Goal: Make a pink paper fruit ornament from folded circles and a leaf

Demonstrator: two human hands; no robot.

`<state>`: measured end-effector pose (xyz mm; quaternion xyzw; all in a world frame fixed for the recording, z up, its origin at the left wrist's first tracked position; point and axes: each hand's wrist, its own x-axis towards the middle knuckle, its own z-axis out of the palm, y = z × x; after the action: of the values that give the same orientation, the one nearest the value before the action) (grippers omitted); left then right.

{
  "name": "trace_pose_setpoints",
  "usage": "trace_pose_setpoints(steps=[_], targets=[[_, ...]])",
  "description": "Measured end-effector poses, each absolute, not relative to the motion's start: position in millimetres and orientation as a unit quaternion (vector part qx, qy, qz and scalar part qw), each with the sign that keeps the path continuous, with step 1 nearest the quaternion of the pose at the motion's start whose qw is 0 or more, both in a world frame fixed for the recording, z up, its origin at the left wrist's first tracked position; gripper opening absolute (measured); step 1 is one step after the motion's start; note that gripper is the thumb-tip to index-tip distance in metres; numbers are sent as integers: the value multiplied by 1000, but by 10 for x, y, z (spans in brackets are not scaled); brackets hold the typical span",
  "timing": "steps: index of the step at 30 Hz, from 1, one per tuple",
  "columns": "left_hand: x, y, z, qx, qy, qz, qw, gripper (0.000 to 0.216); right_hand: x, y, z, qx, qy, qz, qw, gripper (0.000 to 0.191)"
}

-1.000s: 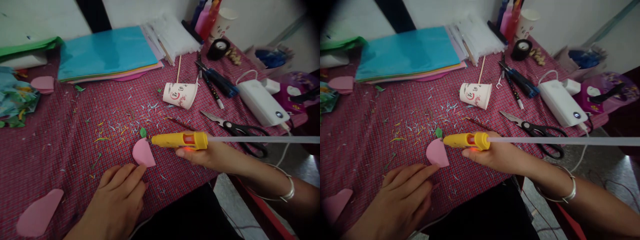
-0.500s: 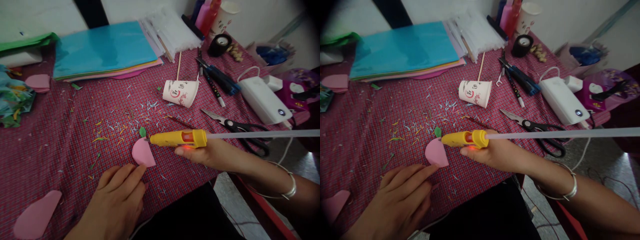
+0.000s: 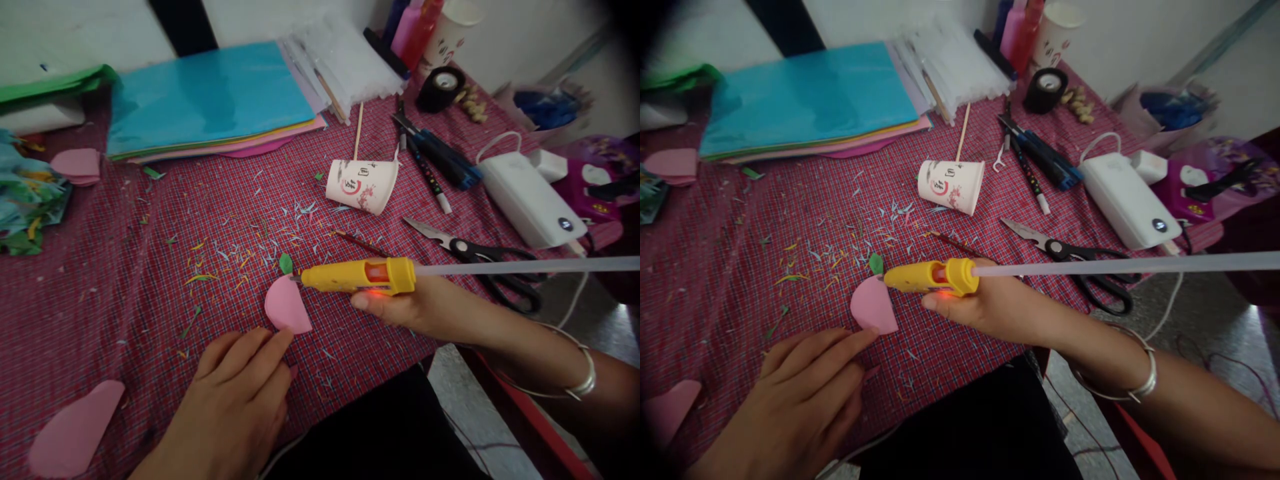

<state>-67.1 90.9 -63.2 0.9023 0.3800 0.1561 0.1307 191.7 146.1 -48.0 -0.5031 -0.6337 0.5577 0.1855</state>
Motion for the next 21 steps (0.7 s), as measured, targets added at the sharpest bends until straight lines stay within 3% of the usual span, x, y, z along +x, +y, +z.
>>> trace_pose_setpoints(steps=[21], targets=[[-673,924,-535,919,359,131,98,29,1865,1482,-523,-456,-644,584,191,21]])
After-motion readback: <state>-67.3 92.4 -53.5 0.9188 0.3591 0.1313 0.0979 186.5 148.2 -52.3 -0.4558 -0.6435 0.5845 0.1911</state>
